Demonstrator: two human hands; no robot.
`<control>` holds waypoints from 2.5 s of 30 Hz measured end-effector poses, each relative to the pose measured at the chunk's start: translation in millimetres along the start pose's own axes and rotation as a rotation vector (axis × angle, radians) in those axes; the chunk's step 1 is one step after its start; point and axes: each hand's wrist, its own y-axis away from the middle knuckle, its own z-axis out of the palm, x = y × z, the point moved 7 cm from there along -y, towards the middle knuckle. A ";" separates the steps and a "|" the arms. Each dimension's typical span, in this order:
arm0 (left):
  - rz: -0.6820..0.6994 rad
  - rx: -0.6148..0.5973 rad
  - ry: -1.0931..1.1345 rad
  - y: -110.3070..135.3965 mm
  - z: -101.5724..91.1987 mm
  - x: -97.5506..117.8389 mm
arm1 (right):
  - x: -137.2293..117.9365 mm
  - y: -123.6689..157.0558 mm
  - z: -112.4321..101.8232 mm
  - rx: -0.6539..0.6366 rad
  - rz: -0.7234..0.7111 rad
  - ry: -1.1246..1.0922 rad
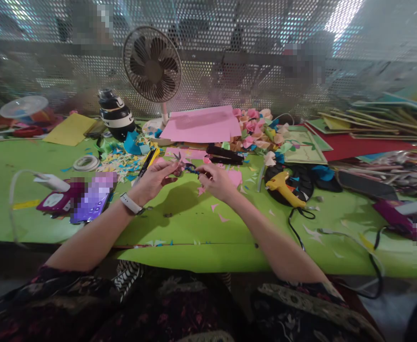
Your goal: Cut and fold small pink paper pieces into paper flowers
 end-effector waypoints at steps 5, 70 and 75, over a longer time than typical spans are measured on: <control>-0.005 0.054 -0.011 4.4 5.2 -7.6 | -1.7 7.3 11.9 -0.165 0.115 -0.182; 0.026 -0.143 -0.004 8.2 22.5 -20.3 | -11.9 10.6 11.1 0.026 -0.180 0.010; 0.057 -0.159 -0.008 9.7 24.0 -16.7 | -19.1 12.2 10.0 0.040 -0.234 0.021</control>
